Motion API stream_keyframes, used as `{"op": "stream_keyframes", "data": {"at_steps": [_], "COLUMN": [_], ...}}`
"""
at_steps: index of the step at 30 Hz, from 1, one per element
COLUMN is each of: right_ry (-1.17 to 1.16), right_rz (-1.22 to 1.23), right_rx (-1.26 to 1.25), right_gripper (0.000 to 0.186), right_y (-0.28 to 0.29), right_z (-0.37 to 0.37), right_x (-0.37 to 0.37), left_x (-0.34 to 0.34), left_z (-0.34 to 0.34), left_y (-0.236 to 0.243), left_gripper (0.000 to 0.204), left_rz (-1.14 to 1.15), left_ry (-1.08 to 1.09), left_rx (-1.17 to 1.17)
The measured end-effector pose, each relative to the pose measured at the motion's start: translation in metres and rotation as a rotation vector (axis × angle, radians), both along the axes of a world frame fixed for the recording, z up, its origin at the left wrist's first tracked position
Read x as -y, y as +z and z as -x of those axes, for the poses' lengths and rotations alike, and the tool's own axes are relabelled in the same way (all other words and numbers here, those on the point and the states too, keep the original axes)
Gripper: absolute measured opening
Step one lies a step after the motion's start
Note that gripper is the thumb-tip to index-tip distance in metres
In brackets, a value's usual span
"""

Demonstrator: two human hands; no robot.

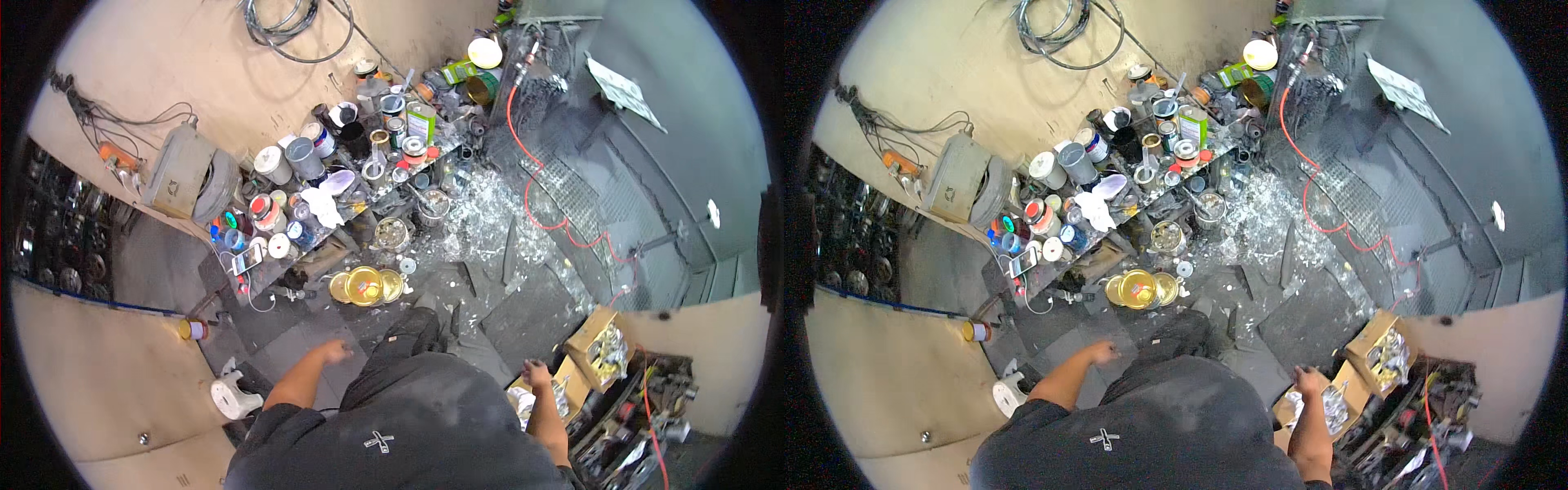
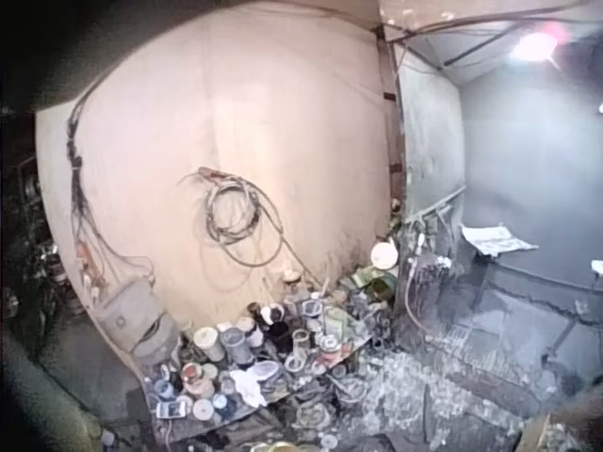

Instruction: Mix paint for automotive repair and prepare the spray gun.

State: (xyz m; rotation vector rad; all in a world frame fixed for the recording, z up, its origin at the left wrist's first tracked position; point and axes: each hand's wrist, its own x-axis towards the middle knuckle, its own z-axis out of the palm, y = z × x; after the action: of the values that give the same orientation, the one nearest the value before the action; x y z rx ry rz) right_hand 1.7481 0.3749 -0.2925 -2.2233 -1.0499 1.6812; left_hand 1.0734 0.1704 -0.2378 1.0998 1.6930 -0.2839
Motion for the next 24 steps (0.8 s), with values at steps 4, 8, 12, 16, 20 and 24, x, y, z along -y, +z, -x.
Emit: {"op": "stream_keyframes", "data": {"at_steps": [4, 8, 12, 16, 20, 24], "right_ry": [0.180, 0.334, 0.561, 0.985, 0.829, 1.008], "right_rz": [-0.112, -0.172, -0.242, -0.274, -0.253, -0.286], "right_rx": [-0.089, -0.082, -0.116, 0.083, -0.019, 0.089], "right_gripper": [0.032, 0.032, 0.043, 0.043, 0.044, 0.047], "right_y": [0.026, 0.080, 0.081, 0.084, 0.056, 0.081], "right_z": [0.068, 0.191, 0.244, 0.286, 0.297, 0.359], "right_x": [-0.146, -0.256, -0.334, -0.410, -0.483, -0.555], "left_x": [-0.044, -0.099, -0.167, -0.248, -0.319, -0.333], "left_z": [-0.023, -0.027, 0.003, 0.042, 0.089, 0.110], "left_y": [-0.005, -0.049, -0.076, -0.070, 0.011, 0.037], "left_gripper": [0.042, 0.037, 0.033, 0.041, 0.041, 0.043], "left_rz": [-0.171, -0.157, -0.322, -0.265, -0.502, -0.588], "left_ry": [0.207, 0.202, 0.310, 0.393, 0.776, 0.888], "left_rx": [0.076, 0.128, 0.170, 0.094, -0.006, -0.026]}}
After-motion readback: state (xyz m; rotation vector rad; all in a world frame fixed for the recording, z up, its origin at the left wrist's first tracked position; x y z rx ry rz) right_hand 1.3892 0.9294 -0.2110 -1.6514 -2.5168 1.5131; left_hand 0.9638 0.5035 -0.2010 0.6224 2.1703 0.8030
